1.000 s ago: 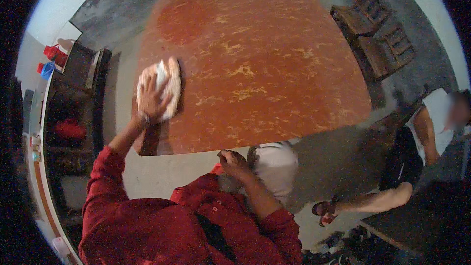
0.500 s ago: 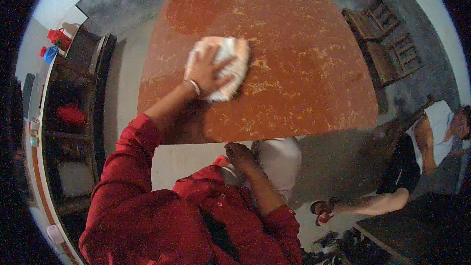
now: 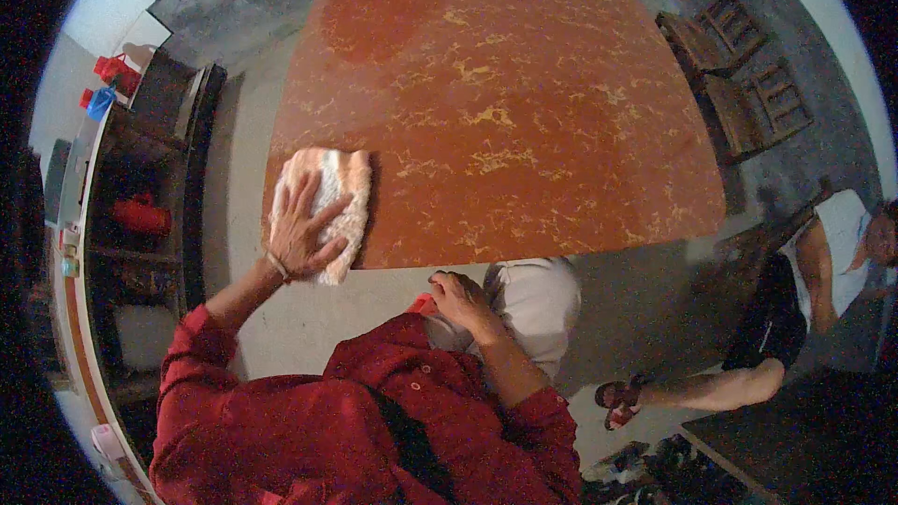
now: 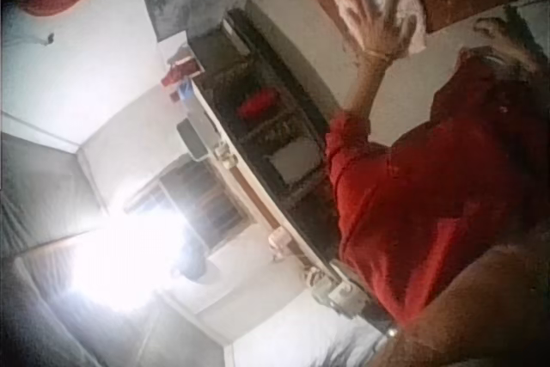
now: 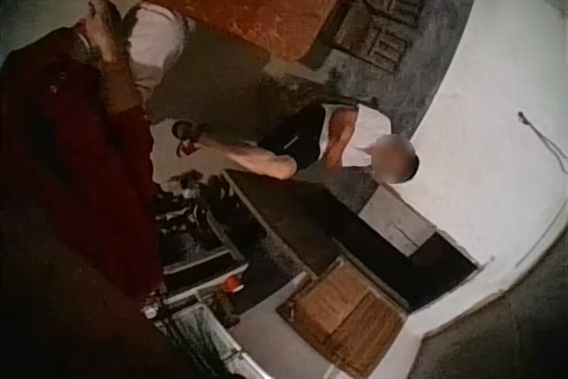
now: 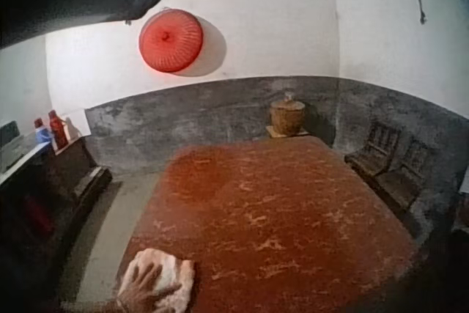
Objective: The person wipes the surface of a large, reddish-brown table using a white cloth. The camera is mounted on the person's head and moves erratically, often obscuring the view of the table and hands.
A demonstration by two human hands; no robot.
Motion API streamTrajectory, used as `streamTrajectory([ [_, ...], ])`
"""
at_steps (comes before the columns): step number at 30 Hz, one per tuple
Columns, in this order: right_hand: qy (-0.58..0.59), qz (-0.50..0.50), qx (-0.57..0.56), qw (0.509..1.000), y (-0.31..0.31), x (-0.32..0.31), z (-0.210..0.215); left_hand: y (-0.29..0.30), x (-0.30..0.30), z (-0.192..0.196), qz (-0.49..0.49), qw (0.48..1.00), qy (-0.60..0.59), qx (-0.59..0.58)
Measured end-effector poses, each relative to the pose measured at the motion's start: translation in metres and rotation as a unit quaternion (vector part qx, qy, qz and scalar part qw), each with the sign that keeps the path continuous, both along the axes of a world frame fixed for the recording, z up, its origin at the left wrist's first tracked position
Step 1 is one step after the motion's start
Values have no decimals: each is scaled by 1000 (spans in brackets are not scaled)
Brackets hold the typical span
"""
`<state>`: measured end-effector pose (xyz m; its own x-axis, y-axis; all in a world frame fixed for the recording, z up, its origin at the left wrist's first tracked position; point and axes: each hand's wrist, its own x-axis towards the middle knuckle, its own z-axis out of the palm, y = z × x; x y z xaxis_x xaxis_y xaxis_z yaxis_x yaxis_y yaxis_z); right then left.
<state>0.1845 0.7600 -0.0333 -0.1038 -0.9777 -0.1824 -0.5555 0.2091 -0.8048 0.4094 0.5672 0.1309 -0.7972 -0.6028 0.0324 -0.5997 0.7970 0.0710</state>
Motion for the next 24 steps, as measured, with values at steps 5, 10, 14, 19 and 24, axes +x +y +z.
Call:
streamTrajectory([
  [5, -28, 0, 39, 999, 3, -7, 6, -93, -52, -17, -6, 998, -10, -61],
  [10, -27, 0, 70, 997, 4, -10, -4, -218, -58, -18, 169, 982, -27, -84],
  [14, -29, -8, 39, 999, 7, -9, 3, -239, -41, -45, 174, 980, 19, -95],
  [19, -52, -18, 22, 998, 2, -8, 15, -139, -21, -25, 100, 991, 33, -83],
  [24, -48, -13, -40, 998, 3, -3, -4, -32, 19, -3, 26, 1000, -3, -8],
])
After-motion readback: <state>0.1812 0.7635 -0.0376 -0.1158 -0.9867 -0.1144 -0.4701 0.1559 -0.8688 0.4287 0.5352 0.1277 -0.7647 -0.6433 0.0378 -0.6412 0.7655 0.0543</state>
